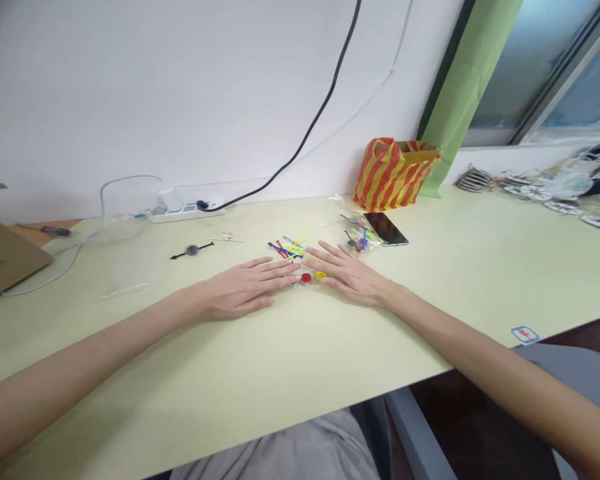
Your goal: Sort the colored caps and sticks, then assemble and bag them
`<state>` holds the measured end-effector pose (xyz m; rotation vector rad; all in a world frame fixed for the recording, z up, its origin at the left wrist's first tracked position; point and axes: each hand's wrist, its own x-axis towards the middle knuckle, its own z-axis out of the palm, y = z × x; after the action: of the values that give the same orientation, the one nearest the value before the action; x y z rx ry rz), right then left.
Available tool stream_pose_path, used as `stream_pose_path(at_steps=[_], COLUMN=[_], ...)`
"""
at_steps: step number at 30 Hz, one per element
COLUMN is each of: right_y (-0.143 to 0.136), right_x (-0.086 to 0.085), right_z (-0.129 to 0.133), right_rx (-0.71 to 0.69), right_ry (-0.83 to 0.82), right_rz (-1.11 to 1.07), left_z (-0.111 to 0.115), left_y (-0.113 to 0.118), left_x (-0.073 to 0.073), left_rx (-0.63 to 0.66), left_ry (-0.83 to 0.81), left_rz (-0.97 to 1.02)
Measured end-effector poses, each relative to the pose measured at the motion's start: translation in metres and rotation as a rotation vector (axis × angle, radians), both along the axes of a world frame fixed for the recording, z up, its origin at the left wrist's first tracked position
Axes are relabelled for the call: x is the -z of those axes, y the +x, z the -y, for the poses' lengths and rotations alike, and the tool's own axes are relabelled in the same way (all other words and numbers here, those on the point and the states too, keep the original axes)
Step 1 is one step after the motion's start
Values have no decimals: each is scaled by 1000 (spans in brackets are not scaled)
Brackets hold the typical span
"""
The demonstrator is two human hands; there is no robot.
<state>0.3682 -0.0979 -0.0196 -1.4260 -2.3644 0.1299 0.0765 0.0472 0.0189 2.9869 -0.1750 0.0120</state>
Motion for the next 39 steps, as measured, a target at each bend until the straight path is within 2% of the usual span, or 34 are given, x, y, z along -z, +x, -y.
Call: stream_pose_path(at_steps=[9,18,23,28,39], right_y=[1,-1,-5,-14,-54], right_x=[-1,-4,-8,-7,-4], right_z=[-5,-5,-5,-9,-31], right_rx=[-193,-233,-240,-270,-375], right_ry=[-115,-138,-156,-140,-110], right_rz=[51,-40,-9,-29,-14], left_z=[-13,-11,-11,-10,-14], left_y=[8,6,0,-13,-61], left_x=[14,13,12,12,3], left_rx=[63,52,28,21,23], left_ry=[-67,-136,-135,-135,-55], left_rz=[-42,-52,-78,-75,-106])
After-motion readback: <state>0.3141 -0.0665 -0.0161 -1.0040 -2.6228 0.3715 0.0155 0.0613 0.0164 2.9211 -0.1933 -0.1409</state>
